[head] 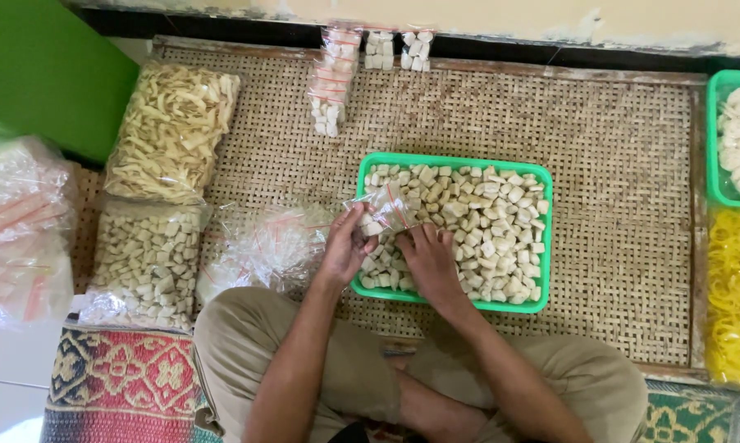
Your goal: Packaging small snack items into individual plastic bags and tying them
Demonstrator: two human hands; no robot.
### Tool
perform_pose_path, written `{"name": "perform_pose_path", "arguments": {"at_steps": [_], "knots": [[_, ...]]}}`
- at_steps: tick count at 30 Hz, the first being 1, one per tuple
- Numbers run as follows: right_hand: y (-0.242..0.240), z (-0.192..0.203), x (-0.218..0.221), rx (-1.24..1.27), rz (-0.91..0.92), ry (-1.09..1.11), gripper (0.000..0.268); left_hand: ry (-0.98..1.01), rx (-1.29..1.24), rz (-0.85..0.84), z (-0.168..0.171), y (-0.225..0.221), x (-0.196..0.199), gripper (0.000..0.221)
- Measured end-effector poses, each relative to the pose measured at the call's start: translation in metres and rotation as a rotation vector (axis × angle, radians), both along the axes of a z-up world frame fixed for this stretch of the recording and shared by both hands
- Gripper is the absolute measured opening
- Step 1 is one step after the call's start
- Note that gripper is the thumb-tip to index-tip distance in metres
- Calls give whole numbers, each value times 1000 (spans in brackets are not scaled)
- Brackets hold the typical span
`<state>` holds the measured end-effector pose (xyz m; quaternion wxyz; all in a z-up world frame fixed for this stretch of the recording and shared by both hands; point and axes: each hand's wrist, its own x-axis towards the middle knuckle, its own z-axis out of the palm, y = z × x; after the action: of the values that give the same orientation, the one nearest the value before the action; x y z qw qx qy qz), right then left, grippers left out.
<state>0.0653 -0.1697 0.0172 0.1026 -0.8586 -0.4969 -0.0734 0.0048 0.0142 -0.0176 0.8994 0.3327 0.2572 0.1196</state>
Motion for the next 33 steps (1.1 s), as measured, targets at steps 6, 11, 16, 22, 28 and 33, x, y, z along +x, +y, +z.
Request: {"name": "perform_pose_path", "arguments": {"at_steps": [6,11,16,22,28,33], "knots": [[-9,-7,22,410,-75,344,10,17,3,-9,12,-3,-1,29],[-40,37,41,854,-346,1151,17,28,33,-71,18,-5,-1,27],[-43,73,37,979,-310,1305,12,40,65,-142,26,-15,-2,29],[-41,74,34,812,-304,1119,26,55,81,-260,21,-18,-3,29],[-42,79,42,712,-255,1029,15,52,119,-278,38,-21,-1,29],[-39,85,38,743,-292,1276,20,61,145,-261,49,-25,-2,20]]}}
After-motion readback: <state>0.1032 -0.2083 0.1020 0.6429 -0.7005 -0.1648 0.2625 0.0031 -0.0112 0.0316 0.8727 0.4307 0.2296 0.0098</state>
